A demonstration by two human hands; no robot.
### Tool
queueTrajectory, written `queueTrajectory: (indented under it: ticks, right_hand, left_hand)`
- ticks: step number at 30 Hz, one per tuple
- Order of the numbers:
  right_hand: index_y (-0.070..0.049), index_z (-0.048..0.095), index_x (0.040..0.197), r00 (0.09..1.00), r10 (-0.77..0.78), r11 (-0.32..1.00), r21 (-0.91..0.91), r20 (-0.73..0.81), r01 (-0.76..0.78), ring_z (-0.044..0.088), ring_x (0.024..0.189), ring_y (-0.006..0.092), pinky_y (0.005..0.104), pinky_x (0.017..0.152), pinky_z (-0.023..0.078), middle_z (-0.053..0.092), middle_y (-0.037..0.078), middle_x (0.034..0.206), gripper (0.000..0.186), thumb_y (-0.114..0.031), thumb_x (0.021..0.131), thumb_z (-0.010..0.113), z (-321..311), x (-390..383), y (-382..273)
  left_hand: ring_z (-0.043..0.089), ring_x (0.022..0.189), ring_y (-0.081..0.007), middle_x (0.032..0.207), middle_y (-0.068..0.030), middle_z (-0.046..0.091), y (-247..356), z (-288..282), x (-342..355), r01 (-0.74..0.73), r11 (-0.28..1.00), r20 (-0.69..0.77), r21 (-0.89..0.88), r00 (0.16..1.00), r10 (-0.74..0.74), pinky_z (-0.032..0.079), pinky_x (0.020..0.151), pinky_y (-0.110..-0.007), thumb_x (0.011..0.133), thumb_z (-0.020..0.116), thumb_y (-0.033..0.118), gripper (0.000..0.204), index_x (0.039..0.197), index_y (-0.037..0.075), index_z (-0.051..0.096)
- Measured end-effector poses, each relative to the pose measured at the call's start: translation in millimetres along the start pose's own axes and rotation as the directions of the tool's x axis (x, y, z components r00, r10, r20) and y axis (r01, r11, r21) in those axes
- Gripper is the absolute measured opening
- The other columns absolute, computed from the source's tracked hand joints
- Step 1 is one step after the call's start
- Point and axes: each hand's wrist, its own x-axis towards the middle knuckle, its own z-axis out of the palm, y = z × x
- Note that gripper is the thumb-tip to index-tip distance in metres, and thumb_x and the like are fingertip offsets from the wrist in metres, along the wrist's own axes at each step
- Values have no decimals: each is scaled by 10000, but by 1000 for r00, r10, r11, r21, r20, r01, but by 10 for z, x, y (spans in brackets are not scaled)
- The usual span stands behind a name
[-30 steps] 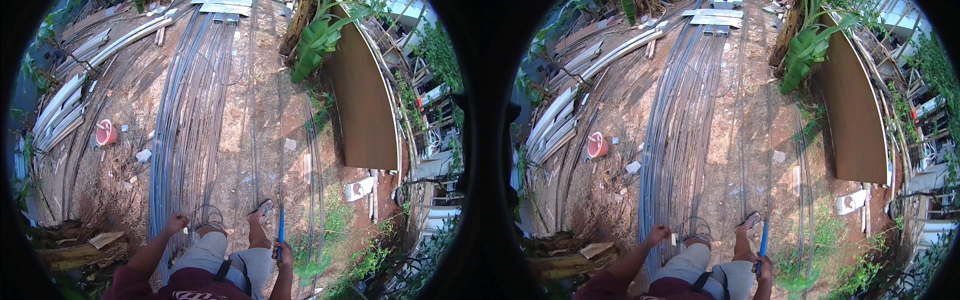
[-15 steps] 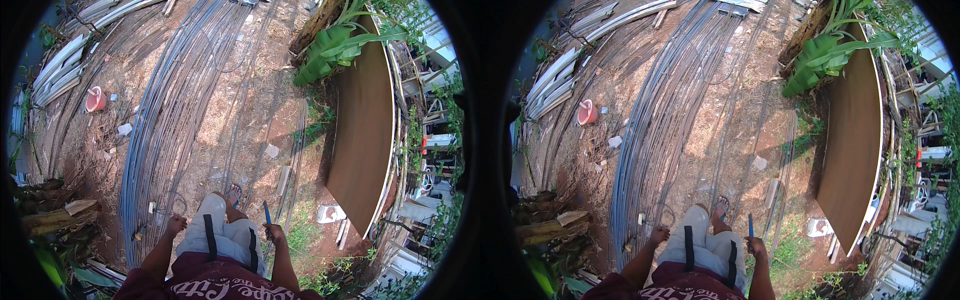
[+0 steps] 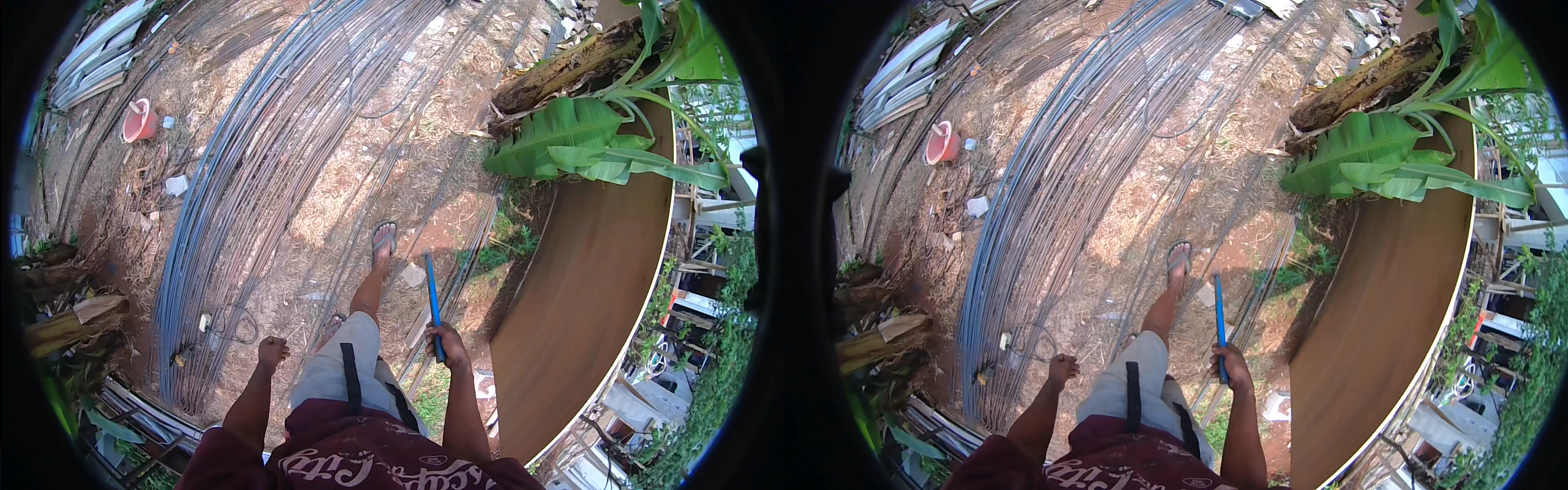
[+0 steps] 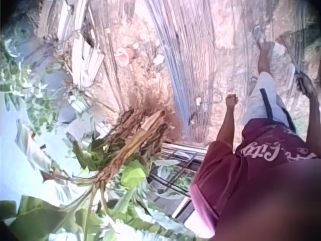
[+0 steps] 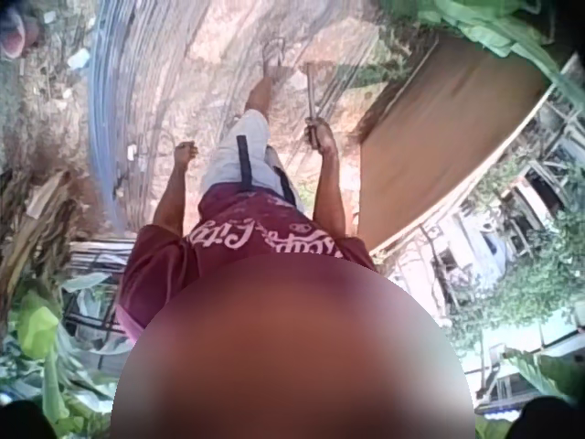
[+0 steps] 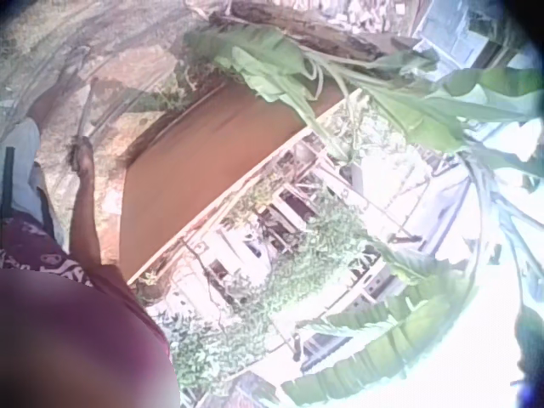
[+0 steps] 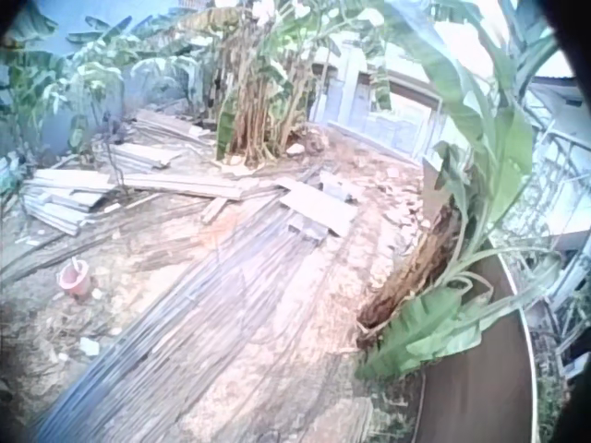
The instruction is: The person uses an angle grinder to cut metal rods on the ground, then switches to a blue crowbar to bend the cut rods into curved shapes. The person handles the rods one at a time, positioning and bending them manually.
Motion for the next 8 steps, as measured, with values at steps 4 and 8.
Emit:
queueTrajectory:
  ticks: [4, 8]
  right_hand:
    - [-79, 633, 1123, 1000, -7, 971, -238, -10, 4, 497, 455, 138, 302, 412, 416, 574, 24, 698, 185, -141, 949, 645, -149, 550, -1114]
    - [-27, 589, 1142, 996, -69, 931, -362, -62, 42, 512, 396, 165, 352, 372, 438, 564, 46, 640, 226, -182, 991, 654, -259, 949, -1661]
  left_hand:
    - [687, 642, -189, 805, -104, 703, 1143, 1368, 704, -77, 993, 102, -86, 991, 86, 542, 572, -331, 989, 676, 174, 124, 992, 51, 663]
    - [700, 691, -184, 830, -88, 722, 2003, 2496, 957, -147, 989, 132, 21, 981, 143, 553, 644, -313, 1005, 719, 249, 221, 1008, 33, 669]
